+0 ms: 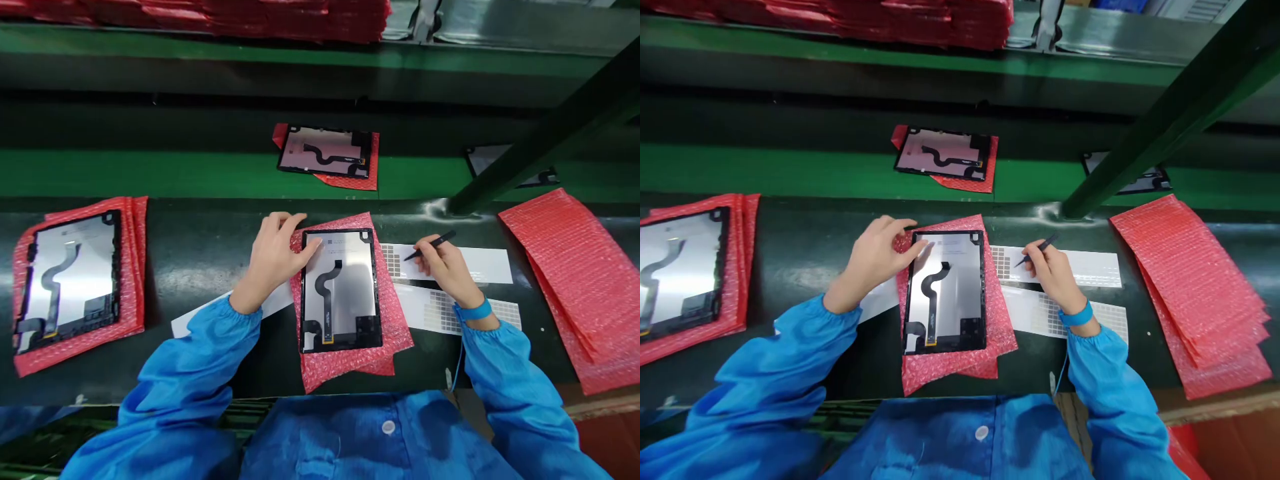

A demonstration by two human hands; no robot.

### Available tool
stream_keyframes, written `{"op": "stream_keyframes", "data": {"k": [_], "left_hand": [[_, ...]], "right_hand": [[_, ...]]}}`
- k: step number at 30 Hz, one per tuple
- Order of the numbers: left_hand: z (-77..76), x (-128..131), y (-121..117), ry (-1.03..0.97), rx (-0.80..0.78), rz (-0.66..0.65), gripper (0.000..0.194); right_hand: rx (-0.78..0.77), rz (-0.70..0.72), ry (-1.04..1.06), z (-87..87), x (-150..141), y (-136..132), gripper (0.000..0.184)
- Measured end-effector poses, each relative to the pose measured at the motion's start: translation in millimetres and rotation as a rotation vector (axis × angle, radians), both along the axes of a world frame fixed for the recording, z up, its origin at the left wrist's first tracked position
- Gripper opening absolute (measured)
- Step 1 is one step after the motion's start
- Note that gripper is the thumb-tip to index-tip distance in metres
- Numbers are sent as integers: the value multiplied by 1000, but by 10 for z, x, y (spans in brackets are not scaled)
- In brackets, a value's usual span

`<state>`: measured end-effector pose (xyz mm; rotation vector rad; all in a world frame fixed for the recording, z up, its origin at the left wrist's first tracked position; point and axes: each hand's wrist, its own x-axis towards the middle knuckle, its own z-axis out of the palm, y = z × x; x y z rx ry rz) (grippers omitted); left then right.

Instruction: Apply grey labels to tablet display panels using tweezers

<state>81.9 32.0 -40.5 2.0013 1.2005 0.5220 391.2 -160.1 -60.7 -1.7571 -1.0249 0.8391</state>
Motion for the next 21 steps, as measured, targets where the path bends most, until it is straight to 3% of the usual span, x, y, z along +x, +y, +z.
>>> {"op": "stream_keyframes", "data": {"k": [3, 7, 16, 21], "left_hand": [[-229, 26, -112, -25, 247, -53, 58], [-462, 22, -180, -33, 293, -100, 50], [-426, 92, -190, -147, 279, -47, 45], [-467, 116, -150, -173, 342, -85, 46]], "right_hand": [[34, 25, 75, -28, -27, 78, 51], [36, -11, 108, -38, -49, 98, 50], [14, -70, 96, 9, -87, 106, 48], [23, -123, 116, 22, -111, 139, 51]]}}
